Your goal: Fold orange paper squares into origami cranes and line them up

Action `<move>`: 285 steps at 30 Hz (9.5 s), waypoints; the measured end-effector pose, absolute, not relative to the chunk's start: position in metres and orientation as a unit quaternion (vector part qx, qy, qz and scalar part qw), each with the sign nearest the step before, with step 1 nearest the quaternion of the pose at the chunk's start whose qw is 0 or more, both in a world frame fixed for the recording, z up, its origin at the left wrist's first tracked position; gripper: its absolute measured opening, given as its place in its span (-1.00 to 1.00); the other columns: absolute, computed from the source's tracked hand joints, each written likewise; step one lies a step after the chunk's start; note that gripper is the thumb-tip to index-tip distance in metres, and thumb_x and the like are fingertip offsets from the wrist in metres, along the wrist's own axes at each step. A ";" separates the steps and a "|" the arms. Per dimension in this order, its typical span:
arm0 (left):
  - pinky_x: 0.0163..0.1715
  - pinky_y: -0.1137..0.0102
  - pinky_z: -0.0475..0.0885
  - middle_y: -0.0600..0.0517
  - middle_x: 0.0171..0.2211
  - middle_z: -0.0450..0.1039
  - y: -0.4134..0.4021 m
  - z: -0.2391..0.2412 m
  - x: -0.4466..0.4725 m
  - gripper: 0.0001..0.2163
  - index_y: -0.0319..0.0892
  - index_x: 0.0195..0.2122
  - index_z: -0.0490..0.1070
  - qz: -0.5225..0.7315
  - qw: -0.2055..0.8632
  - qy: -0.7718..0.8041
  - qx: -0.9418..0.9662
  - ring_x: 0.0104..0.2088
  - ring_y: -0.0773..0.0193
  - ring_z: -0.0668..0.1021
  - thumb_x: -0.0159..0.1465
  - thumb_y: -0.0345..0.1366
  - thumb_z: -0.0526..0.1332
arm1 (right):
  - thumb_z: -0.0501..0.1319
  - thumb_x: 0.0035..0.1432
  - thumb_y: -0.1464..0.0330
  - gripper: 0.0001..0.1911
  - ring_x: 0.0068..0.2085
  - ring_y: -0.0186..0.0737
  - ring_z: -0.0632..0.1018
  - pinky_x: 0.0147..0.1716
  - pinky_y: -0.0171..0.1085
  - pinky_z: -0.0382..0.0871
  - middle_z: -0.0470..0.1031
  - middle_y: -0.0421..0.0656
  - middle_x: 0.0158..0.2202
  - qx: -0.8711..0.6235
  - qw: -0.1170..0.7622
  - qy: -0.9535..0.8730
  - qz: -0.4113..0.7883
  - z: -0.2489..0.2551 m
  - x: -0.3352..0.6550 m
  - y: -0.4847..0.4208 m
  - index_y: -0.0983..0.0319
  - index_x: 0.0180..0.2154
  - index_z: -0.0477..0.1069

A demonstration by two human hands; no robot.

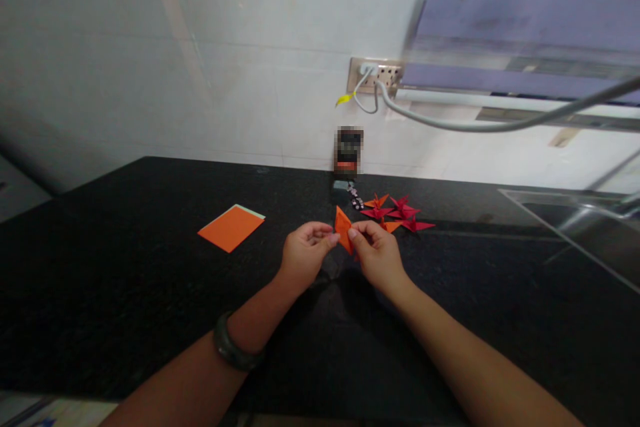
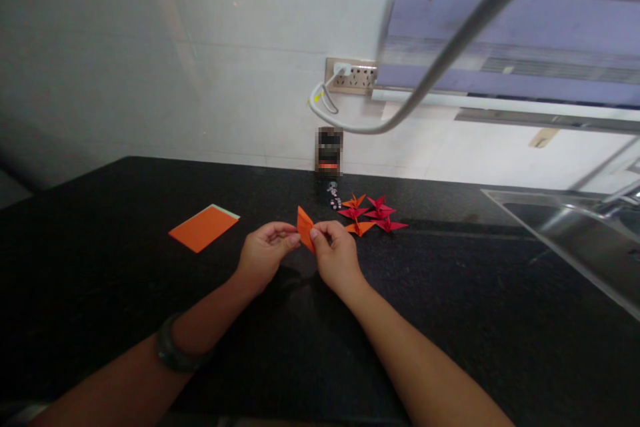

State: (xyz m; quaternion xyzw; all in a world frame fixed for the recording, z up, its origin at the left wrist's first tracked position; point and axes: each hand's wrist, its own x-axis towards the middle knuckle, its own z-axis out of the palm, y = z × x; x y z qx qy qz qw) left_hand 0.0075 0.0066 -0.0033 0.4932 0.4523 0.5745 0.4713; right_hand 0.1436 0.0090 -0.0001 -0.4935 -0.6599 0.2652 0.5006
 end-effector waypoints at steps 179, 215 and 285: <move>-0.48 0.47 0.42 0.01 -0.50 0.54 0.003 -0.007 0.007 -0.86 -0.24 -0.43 0.50 0.527 0.320 0.498 0.611 -0.49 0.30 0.54 0.05 -0.29 0.20 | 0.13 0.01 0.39 -0.90 -0.53 -0.34 0.38 -0.54 -0.37 0.24 0.36 -0.22 -0.57 -0.514 0.459 -0.706 0.165 0.004 0.139 0.004 0.25 -0.51 0.33; -0.33 0.43 0.42 0.01 -0.40 0.54 -0.003 0.000 0.004 -0.84 -0.20 -0.36 0.47 0.469 0.154 0.491 0.718 -0.39 0.31 0.54 0.16 -0.42 0.09 | 0.06 0.09 0.48 -0.84 -0.36 -0.26 0.48 -0.35 -0.30 0.38 0.48 -0.08 -0.42 -0.402 0.449 -0.798 -0.015 0.005 0.140 -0.001 0.28 -0.35 0.41; -0.48 0.50 0.34 0.07 -0.51 0.36 0.000 0.002 0.000 -0.94 -0.21 -0.47 0.32 0.457 0.222 0.434 0.744 -0.48 0.38 0.42 0.09 -0.35 0.11 | 0.24 -0.07 0.39 -0.95 -0.30 -0.25 0.47 -0.35 -0.27 0.37 0.45 -0.13 -0.34 -0.365 0.533 -0.647 0.405 0.000 0.148 0.016 0.25 -0.49 0.43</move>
